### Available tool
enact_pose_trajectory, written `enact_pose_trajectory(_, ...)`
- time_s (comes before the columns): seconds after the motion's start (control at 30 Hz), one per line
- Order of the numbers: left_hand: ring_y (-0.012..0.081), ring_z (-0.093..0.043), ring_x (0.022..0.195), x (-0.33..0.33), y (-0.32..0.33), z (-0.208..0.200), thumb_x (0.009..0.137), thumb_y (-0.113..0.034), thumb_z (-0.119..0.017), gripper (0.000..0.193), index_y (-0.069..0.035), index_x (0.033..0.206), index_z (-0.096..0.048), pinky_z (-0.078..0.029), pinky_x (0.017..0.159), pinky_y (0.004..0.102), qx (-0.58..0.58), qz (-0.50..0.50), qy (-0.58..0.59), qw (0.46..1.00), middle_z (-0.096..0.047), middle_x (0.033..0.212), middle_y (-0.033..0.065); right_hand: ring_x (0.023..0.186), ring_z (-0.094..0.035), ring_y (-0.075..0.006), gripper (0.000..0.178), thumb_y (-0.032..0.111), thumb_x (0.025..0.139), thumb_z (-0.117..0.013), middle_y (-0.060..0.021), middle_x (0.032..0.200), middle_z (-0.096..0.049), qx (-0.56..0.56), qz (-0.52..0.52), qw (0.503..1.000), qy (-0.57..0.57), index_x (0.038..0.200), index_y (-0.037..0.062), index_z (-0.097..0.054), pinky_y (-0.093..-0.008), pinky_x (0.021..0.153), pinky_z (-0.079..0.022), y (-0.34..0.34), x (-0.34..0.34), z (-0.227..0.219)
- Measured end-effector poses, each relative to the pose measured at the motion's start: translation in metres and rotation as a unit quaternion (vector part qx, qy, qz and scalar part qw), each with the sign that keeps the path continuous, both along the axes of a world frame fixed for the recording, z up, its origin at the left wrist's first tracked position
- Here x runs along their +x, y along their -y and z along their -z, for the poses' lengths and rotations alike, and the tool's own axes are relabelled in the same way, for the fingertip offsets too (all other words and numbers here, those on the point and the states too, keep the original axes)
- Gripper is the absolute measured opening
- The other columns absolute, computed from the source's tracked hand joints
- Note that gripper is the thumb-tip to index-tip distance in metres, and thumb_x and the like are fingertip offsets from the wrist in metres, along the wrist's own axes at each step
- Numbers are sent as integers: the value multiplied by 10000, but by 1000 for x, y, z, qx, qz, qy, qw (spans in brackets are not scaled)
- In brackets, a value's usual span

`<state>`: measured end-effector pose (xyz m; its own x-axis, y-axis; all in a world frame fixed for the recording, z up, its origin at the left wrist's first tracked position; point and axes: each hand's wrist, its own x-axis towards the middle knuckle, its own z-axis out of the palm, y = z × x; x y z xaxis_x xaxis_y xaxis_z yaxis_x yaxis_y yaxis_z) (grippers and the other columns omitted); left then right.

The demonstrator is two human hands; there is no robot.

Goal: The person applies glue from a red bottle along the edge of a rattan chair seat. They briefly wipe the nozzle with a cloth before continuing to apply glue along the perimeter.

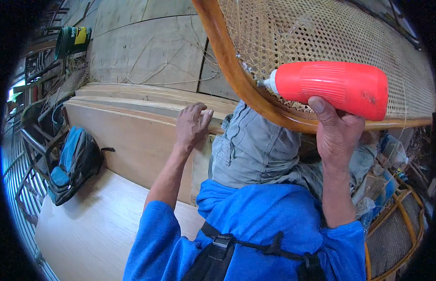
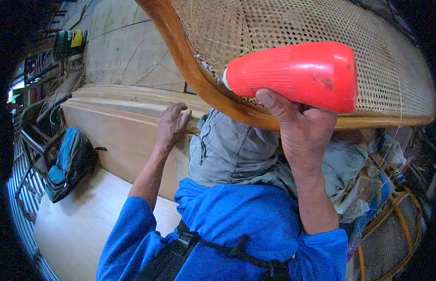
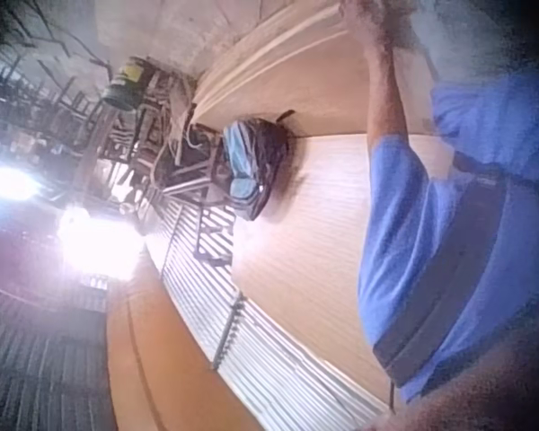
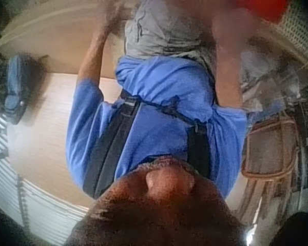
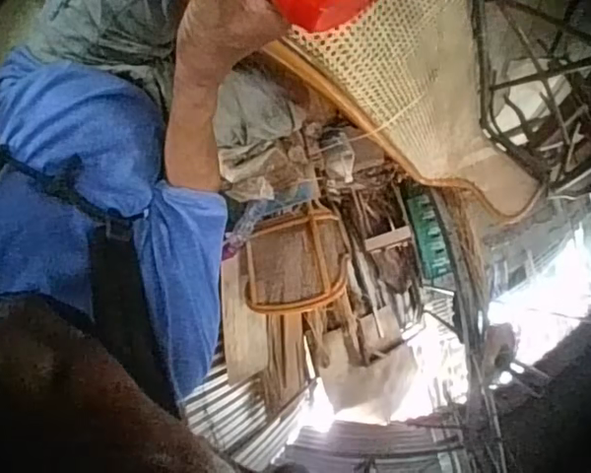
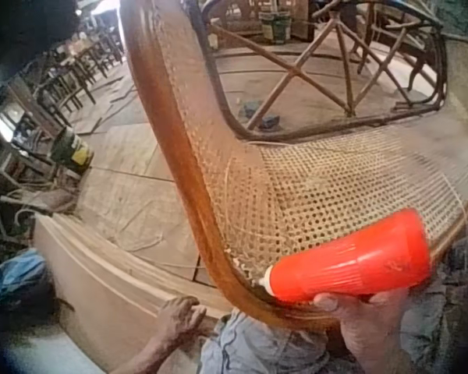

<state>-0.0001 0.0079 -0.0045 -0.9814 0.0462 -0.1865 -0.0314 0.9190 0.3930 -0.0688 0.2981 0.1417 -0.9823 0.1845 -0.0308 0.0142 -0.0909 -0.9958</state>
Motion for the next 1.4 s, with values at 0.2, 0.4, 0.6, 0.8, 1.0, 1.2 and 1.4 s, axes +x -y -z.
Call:
enact_pose_trajectory(0.2, 286, -553, 973, 1, 1, 3, 833, -342, -560, 310, -65, 967, -597, -411, 852, 392, 9, -7, 12, 1000, -610, 1013, 101, 946, -574, -185, 414, 27, 726, -724, -74, 1044, -587, 298, -82, 947, -86, 1090, 9, -528, -337, 873, -464, -12, 14, 4)
enact_pose_trajectory(0.4, 284, -560, 954, 0, 1, 2, 818, -368, -570, 323, -76, 950, -609, -412, 847, 388, 2, -17, 12, 1000, -618, 987, 100, 975, -577, -257, 432, 44, 750, -697, -113, 1089, -560, -34, 51, 994, -87, 1132, 28, -498, -444, 838, -517, -21, -9, 4)
enact_pose_trajectory(0.6, 285, -556, 962, 0, 1, 1, 824, -374, -556, 327, -77, 950, -609, -410, 849, 392, -5, -11, 5, 1000, -616, 993, 101, 842, -601, -168, 373, 59, 666, -784, -52, 913, -627, -80, 34, 996, -20, 979, 17, -585, -314, 811, -486, -6, -9, 2)
enact_pose_trajectory(0.8, 289, -552, 966, 0, 1, 1, 826, -372, -555, 331, -70, 952, -606, -410, 847, 396, -1, -11, 8, 1000, -613, 996, 106, 803, -609, -158, 364, 77, 654, -797, -50, 891, -638, -49, 1, 999, -21, 953, 14, -598, -297, 777, -496, 0, -11, 5)
enact_pose_trajectory(1.0, 288, -548, 976, 0, 1, 1, 833, -371, -550, 337, -67, 969, -602, -409, 848, 395, 0, -9, 17, 1000, -612, 1002, 107, 790, -610, -153, 309, 100, 667, -792, -46, 862, -646, -11, -19, 1000, -5, 909, 20, -618, -296, 755, -495, 3, -14, 2)
enact_pose_trajectory(1.2, 282, -557, 962, -1, 0, 1, 830, -372, -555, 331, -76, 970, -604, -414, 837, 394, -2, -5, 14, 1000, -616, 992, 97, 909, -587, -185, 366, 60, 725, -732, -70, 995, -605, 283, -77, 953, -80, 1044, 26, -553, -344, 827, -487, 0, 7, 5)
enact_pose_trajectory(1.4, 277, -566, 949, 0, 1, 2, 823, -363, -568, 313, -80, 950, -604, -420, 826, 389, 1, -9, -2, 1000, -621, 968, 88, 1013, -572, -295, 402, 75, 794, -657, -124, 1133, -547, -45, 47, 992, -105, 1160, 49, -494, -482, 817, -524, -10, -9, 3)
